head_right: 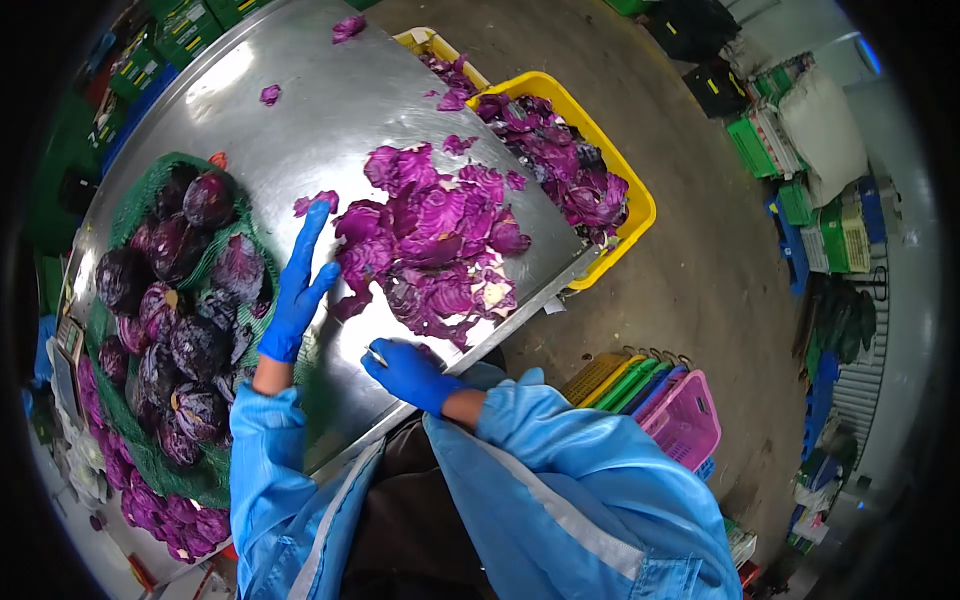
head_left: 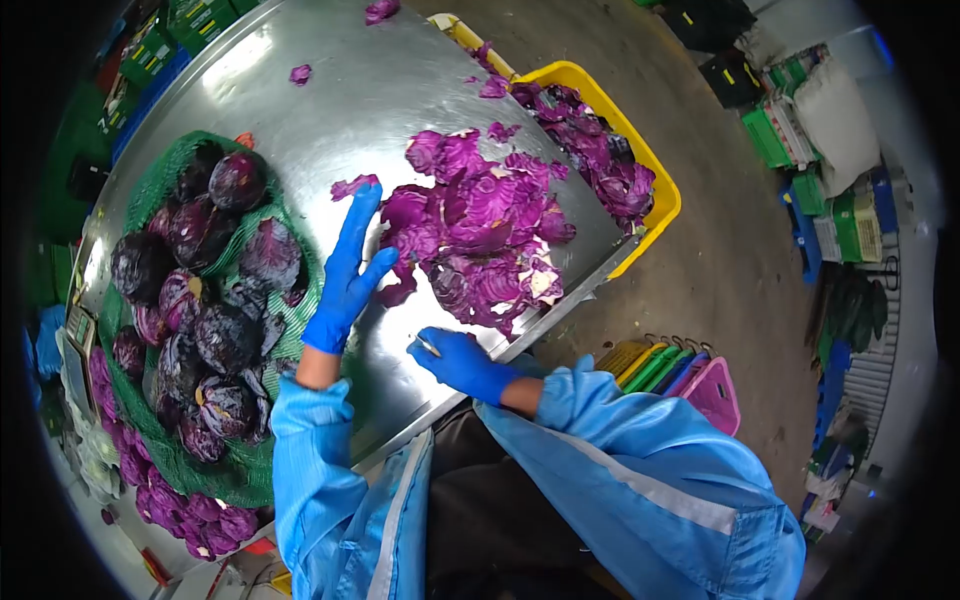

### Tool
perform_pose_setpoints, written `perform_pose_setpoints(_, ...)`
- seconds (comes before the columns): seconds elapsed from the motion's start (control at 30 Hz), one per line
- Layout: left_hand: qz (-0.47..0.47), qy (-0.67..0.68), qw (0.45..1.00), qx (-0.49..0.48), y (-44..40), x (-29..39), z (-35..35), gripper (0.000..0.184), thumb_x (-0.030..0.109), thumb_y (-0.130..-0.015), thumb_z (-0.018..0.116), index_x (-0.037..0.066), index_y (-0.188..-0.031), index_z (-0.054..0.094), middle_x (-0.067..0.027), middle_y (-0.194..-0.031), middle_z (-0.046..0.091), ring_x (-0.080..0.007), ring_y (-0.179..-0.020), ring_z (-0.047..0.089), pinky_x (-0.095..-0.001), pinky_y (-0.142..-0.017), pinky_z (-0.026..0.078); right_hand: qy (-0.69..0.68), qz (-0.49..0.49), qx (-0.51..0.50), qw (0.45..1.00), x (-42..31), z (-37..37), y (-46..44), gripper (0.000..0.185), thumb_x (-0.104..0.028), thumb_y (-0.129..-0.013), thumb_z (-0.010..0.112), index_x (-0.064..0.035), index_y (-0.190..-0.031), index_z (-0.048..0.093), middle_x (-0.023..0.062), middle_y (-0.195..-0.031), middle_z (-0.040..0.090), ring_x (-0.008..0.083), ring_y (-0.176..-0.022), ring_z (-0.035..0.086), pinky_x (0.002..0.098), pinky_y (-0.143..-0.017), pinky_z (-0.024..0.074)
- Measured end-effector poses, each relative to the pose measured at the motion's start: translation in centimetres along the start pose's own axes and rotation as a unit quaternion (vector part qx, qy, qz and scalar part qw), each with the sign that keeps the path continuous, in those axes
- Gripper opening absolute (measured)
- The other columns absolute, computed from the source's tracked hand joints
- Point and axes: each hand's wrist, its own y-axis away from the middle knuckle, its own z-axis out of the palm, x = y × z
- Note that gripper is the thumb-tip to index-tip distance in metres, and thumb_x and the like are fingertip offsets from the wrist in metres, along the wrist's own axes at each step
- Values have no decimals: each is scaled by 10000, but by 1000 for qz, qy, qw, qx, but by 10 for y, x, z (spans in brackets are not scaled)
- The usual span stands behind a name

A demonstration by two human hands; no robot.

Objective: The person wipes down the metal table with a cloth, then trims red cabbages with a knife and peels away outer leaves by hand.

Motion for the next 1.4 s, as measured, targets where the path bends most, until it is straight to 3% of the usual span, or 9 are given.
perform_pose_setpoints(0.17, 40, -350, 926, -135, -46, -33, 49, 883, 574, -771, 669, 255, -1498, 284, -173, -1577, 105, -501, -1405, 122, -539, -1137, 198, -263, 113, -46, 957, 44, -9, -37, 385, -239, -926, 594, 51, -1170, 527, 73, -719, 608, 115, -547, 554, 268, -449, 452)
perform_pose_setpoints(0.6, 115, -252, 957, -88, -174, -25, 200, 886, 598, -803, 620, 172, -1500, 277, -240, -1530, 206, -449, -1396, 216, -545, -1131, 153, -330, 169, -72, 926, 114, -219, -69, 114, -114, -906, 563, -60, -993, 614, 76, -892, 686, 144, -624, 631, 266, -429, 440)
perform_pose_setpoints(0.8, 117, -222, 965, 73, -236, 43, 295, 787, 339, -741, 732, 187, -1438, 397, -198, -1486, 312, -418, -1368, 290, -566, -1105, 199, -369, 231, 134, 891, 157, -332, -60, 249, -250, -914, 587, -116, -1110, 661, 27, -801, 665, 103, -612, 587, 252, -516, 474)
perform_pose_setpoints(0.87, 147, -107, 981, 65, -219, 62, 306, 776, 259, -724, 750, 163, -1419, 419, -199, -1464, 349, -416, -1348, 326, -556, -1102, 222, -382, 201, 192, 881, 144, -340, -52, 265, -213, -927, 562, -101, -1156, 633, 42, -850, 671, 117, -620, 595, 252, -526, 482)
perform_pose_setpoints(0.9, 146, -107, 982, 57, -203, 67, 310, 776, 220, -722, 753, 148, -1418, 417, -201, -1454, 362, -420, -1342, 336, -541, -1102, 239, -312, 57, 223, 922, 175, -332, -53, 282, -232, -933, 553, -72, -1157, 617, 37, -848, 658, 117, -599, 584, 252, -489, 459)
perform_pose_setpoints(0.97, 123, -63, 989, 45, -163, 69, 296, 756, 158, -736, 746, 120, -1416, 416, -202, -1450, 371, -422, -1343, 341, -509, -1105, 265, -264, -61, 258, 927, 200, -316, -52, 298, -208, -934, 551, -34, -1172, 593, 36, -855, 645, 105, -582, 569, 235, -445, 429)
perform_pose_setpoints(1.1, 10, -34, 998, 60, -79, 60, 218, 684, 127, -811, 714, 57, -1414, 399, -194, -1476, 355, -374, -1390, 306, -443, -1117, 285, -339, 89, 234, 907, 108, -289, -23, 295, -90, -887, 605, -16, -1172, 585, 48, -856, 645, 55, -524, 514, 177, -415, 392)
perform_pose_setpoints(1.2, -86, 30, 963, 255, -17, 57, 138, 688, 59, -802, 713, 12, -1410, 393, -162, -1420, 453, -276, -1357, 388, -373, -1110, 311, -304, 75, 218, 924, 85, -252, -17, 267, -56, -868, 620, -20, -1131, 596, 50, -852, 644, 49, -468, 480, 170, -397, 366)
perform_pose_setpoints(1.4, -119, -287, 792, 526, 158, 37, -43, 641, 35, -769, 737, -3, -1348, 466, -134, -1351, 494, -249, -1268, 443, -357, -1099, 301, -206, 83, 48, 974, 41, -155, -18, 146, -18, -821, 635, -23, -967, 625, 25, -732, 619, 81, -480, 500, 254, -430, 400)
